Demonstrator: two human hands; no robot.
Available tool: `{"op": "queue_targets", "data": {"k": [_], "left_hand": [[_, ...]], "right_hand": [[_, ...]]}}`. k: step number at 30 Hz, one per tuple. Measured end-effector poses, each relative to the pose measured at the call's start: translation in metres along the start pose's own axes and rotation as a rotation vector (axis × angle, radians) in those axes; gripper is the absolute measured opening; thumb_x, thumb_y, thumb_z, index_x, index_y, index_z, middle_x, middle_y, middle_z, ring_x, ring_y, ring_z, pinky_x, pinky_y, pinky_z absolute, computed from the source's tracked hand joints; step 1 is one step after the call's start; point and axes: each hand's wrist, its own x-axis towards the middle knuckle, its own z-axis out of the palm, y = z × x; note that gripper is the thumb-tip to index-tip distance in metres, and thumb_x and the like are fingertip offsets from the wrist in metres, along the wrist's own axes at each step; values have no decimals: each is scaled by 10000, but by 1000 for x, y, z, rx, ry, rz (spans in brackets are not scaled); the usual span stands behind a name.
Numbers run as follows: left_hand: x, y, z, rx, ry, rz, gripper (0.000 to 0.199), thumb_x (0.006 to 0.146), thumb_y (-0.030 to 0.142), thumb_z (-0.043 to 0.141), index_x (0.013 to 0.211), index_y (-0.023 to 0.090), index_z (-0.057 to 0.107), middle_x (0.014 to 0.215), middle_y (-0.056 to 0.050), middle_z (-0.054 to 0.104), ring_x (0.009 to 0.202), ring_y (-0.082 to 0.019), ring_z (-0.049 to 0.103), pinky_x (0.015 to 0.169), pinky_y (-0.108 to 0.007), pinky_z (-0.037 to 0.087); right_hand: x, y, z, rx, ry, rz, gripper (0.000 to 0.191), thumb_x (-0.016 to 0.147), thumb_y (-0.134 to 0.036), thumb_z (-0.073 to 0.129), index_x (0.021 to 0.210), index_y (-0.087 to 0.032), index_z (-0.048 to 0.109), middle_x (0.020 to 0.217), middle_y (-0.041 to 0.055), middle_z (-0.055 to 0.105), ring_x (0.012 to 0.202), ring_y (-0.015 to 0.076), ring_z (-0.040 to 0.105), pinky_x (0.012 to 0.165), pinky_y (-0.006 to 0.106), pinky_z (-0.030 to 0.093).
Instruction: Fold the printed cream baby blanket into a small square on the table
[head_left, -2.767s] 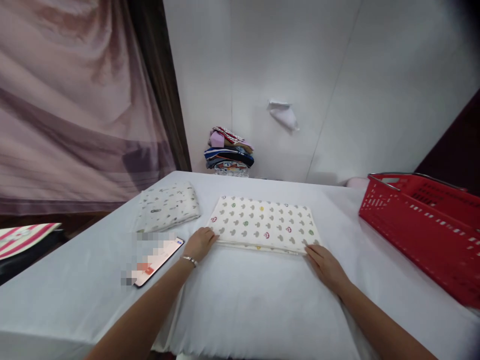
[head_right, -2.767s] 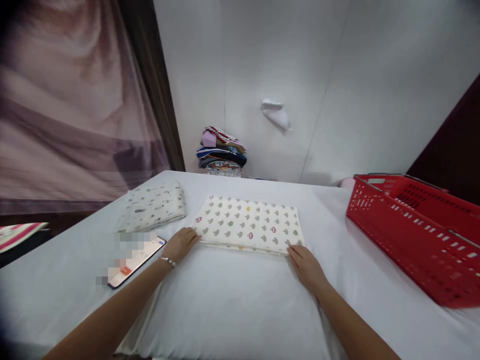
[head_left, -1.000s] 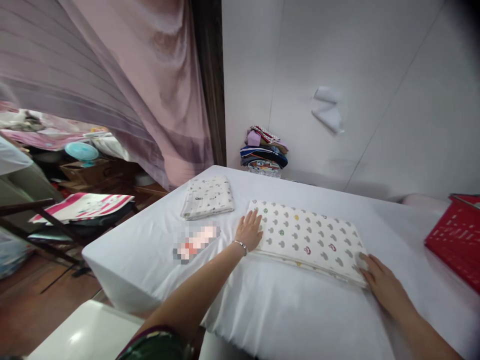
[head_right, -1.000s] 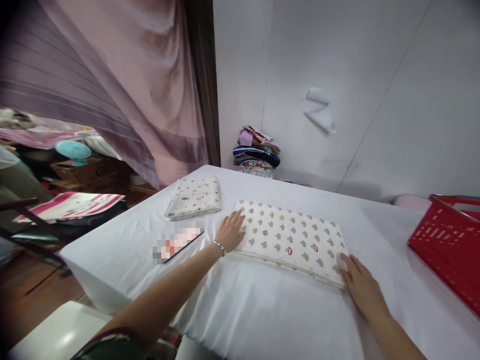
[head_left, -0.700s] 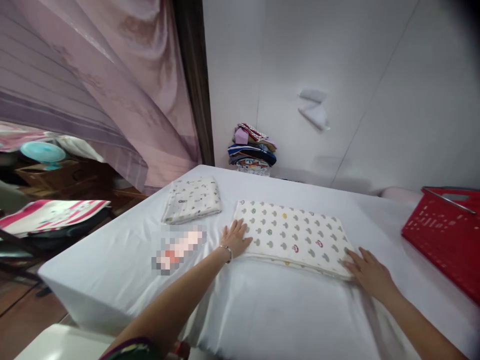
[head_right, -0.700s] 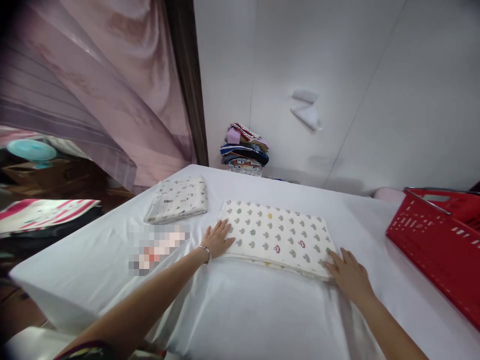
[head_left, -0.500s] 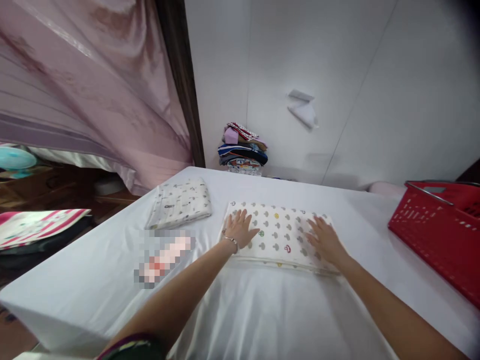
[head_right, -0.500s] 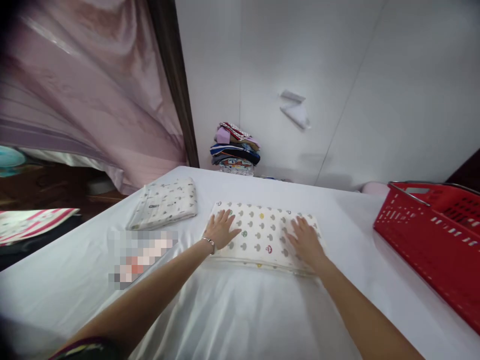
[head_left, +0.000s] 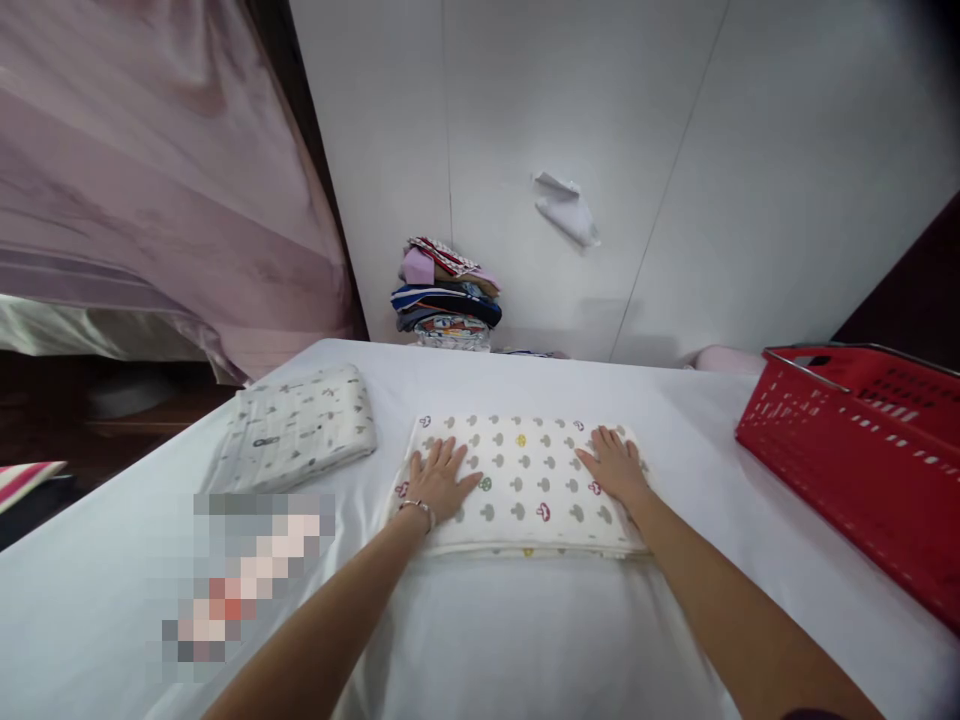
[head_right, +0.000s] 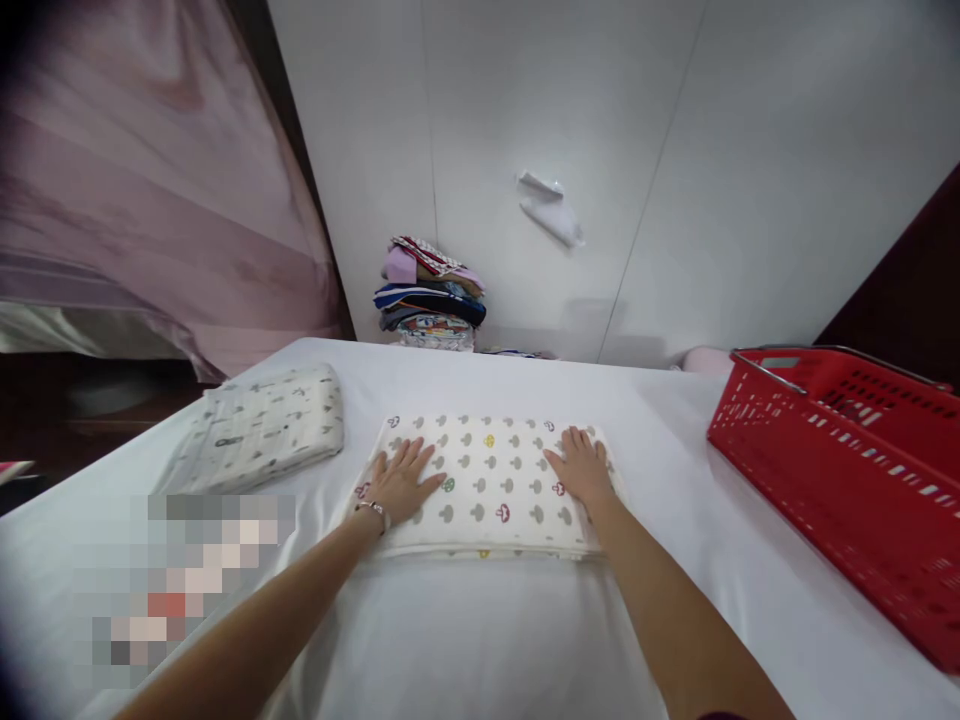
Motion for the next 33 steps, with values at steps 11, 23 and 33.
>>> {"op": "queue_targets", "data": {"k": [11, 23, 33], "left_hand": [[63, 7, -19, 22, -47, -62, 707, 807, 656, 183, 1392, 262, 236, 1484, -24, 127, 1358, -262, 46, 1069, -521, -20], [66, -6, -3, 13, -64, -65, 766, 780, 693, 126, 1409, 260, 181, 1489, -16, 78, 1359, -263, 9, 1062, -541, -27], [65, -4, -5, -10, -62, -69, 726, 793, 676, 152, 1400, 281, 201, 1488, -2, 94, 1360, -253, 17, 1067, -530, -34]], "right_hand": [[-1, 2, 4, -2, 16, -36, 676, 860, -573, 155, 1400, -175, 234, 1479, 60, 152, 1347, 227, 91, 1058, 463, 47], [16, -93, -27, 89, 45, -347, 711, 855, -607, 123, 1416, -174, 180, 1494, 45, 53, 1358, 217, -5, 1067, 441, -13], [31, -112, 5, 52, -75, -396, 729, 838, -639, 119, 1419, -202, 173, 1488, 47, 111, 1358, 226, 25, 1058, 480, -31]]}}
